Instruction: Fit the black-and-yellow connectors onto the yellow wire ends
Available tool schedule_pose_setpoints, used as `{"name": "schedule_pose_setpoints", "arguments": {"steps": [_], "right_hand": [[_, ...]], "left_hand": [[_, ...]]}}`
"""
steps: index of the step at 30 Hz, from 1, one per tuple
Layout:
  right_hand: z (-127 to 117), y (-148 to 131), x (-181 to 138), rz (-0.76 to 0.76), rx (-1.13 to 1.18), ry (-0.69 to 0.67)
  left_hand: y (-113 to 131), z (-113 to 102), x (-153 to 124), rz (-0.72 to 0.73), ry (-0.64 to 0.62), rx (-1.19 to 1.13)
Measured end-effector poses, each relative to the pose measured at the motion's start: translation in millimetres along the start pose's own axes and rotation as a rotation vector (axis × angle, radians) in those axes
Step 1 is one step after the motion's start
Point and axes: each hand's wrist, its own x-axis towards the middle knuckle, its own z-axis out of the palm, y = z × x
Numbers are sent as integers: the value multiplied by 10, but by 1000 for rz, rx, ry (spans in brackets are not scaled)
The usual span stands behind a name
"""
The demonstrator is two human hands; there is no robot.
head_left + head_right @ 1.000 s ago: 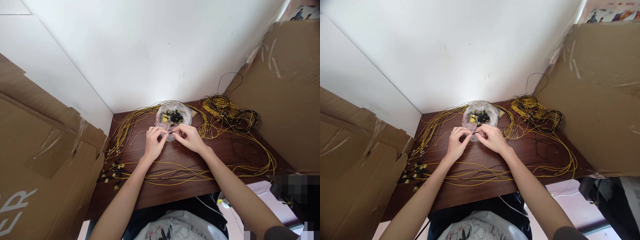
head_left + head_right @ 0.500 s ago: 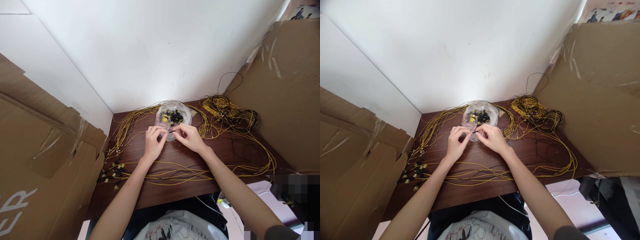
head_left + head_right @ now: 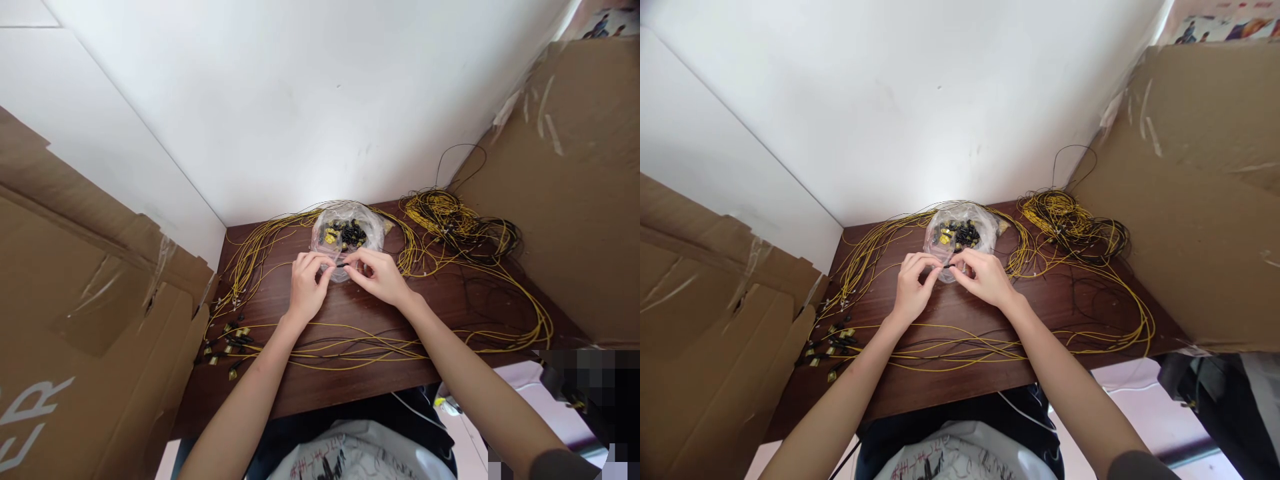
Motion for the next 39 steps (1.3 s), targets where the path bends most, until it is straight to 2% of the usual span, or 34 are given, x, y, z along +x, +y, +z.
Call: {"name": "schedule_pose_setpoints", "arguments": {"steps": [6,11,16,28,39], "right_hand": [[-9,2,-3,7,5,21],[3,-6,-5,1,12,-2],[2,-16,-1,-9,9,-11],[-13,10,-6,3,-17,64],[-3,-18,-1,-2,42,37]], "left_hand": [[8,-4,-9,-3,51,9],[-10,9,-14,40,10,28],[-27,20,-9,54,25,42],[-34,12,-7,8,104,51],[-10,14,-5,68,34,31]]}}
